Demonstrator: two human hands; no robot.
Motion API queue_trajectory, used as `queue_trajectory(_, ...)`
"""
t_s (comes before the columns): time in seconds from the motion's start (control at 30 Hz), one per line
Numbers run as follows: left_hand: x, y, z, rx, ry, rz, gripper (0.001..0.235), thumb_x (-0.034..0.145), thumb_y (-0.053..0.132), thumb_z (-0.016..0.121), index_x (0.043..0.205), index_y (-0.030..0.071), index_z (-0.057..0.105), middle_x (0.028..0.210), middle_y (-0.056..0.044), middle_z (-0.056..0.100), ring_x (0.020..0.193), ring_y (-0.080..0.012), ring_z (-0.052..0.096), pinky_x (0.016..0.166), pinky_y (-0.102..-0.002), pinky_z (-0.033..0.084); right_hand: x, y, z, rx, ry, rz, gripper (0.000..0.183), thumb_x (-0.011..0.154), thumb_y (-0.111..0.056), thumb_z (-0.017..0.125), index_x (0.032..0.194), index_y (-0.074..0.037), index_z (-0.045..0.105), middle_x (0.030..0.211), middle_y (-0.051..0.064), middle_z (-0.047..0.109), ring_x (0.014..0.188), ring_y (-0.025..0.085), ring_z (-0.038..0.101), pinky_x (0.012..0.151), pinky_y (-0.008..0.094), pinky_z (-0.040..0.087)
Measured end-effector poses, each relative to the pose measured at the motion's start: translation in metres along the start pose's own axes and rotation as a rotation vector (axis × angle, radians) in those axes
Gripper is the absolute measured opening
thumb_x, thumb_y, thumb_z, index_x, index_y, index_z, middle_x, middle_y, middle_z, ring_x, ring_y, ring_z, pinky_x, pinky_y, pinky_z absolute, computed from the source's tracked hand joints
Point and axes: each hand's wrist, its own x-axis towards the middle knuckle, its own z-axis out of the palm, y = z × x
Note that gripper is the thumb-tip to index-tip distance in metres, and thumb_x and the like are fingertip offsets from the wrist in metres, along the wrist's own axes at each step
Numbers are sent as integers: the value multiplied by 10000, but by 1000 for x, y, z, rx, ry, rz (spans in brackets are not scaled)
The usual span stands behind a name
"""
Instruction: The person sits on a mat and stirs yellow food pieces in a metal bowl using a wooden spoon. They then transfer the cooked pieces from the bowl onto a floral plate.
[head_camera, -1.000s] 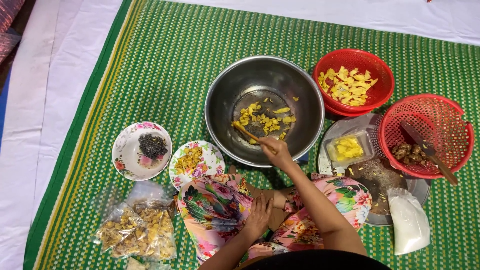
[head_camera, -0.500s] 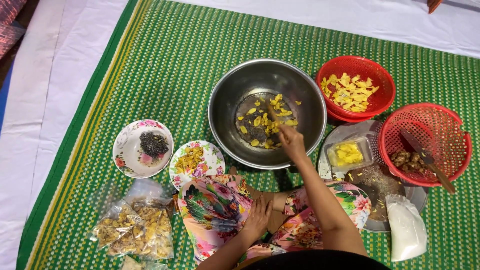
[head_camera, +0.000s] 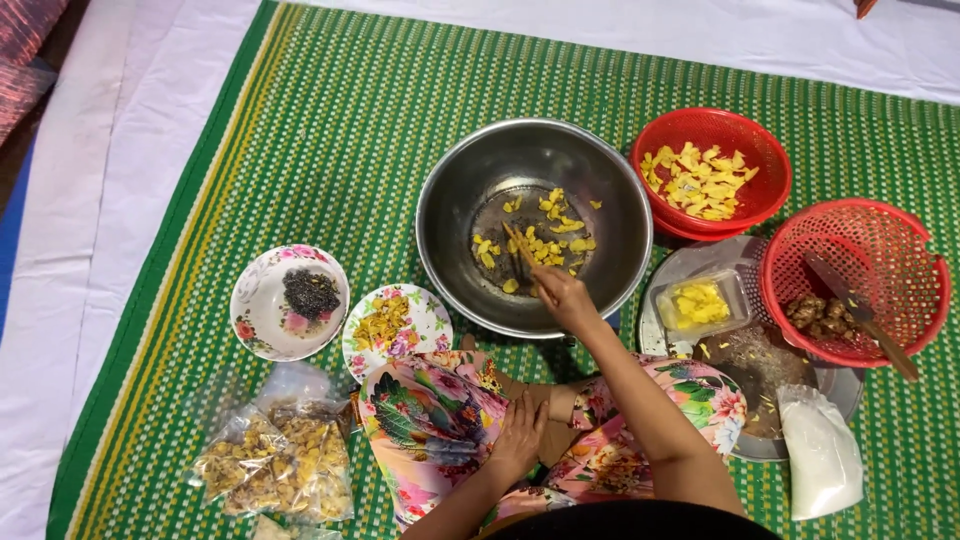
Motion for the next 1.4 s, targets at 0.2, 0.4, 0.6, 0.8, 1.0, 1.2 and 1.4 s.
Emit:
queue_trajectory(0.2,0,-1,7,20,-53,2,840,777,76,563,1531,-143,263,1463,-527,282,1328,-628,340,1144,-657,194,-27,-24,-29,232,-198,145,290,931,-3,653,1184,-105,751,1056,131,800,495,92,628,397,151,548)
queue_trajectory(0.4,7,-1,-7,9,-283,2,901,777,-8,526,1591,-117,155,1517,-529,200,1400,-629,247,1177,-645,133,-12,6,-66,-51,132,168,225,946,53,641,1144,-10,728,1167,177,764,907,247,771,779,254,677)
queue_trajectory(0.6,3,-2,0,32,-174,6,911,755,54,572,1570,-129,207,1494,-528,246,1343,-637,332,1155,-665,176,0,32,-60,-85,127,202,266,931,-6,696,1192,-39,736,1217,182,745,895,275,766,800,309,677)
queue_trajectory(0.8,5,-3,1,72,-265,-3,925,784,22,568,1601,-95,149,1530,-507,213,1368,-627,307,1157,-667,179,-38,-18,-81,111,-190,366,280,909,-159,711,1180,-195,772,1153,16,798,543,107,633,540,240,560)
queue_trajectory(1.0,1,-2,-1,30,-102,-8,894,766,96,609,1552,-121,243,1481,-503,283,1326,-609,349,1129,-662,197,-49,-25,-121,186,-104,606,246,937,-85,682,1162,-125,773,1009,102,811,512,82,568,420,183,463)
queue_trajectory(1.2,7,3,-50,-110,-468,-124,965,844,54,607,1625,-31,46,1614,-436,9,1499,-554,83,1224,-597,60,-47,3,-113,-12,194,335,165,940,-8,693,1091,-26,755,1105,160,768,857,234,749,747,277,670)
queue_trajectory(1.4,81,3,-114,-352,820,38,676,801,285,861,1401,71,634,1378,-124,655,1265,-274,621,1075,-358,482,-55,0,-87,20,251,147,73,906,-213,814,969,-179,802,918,7,759,831,246,746,731,341,607)
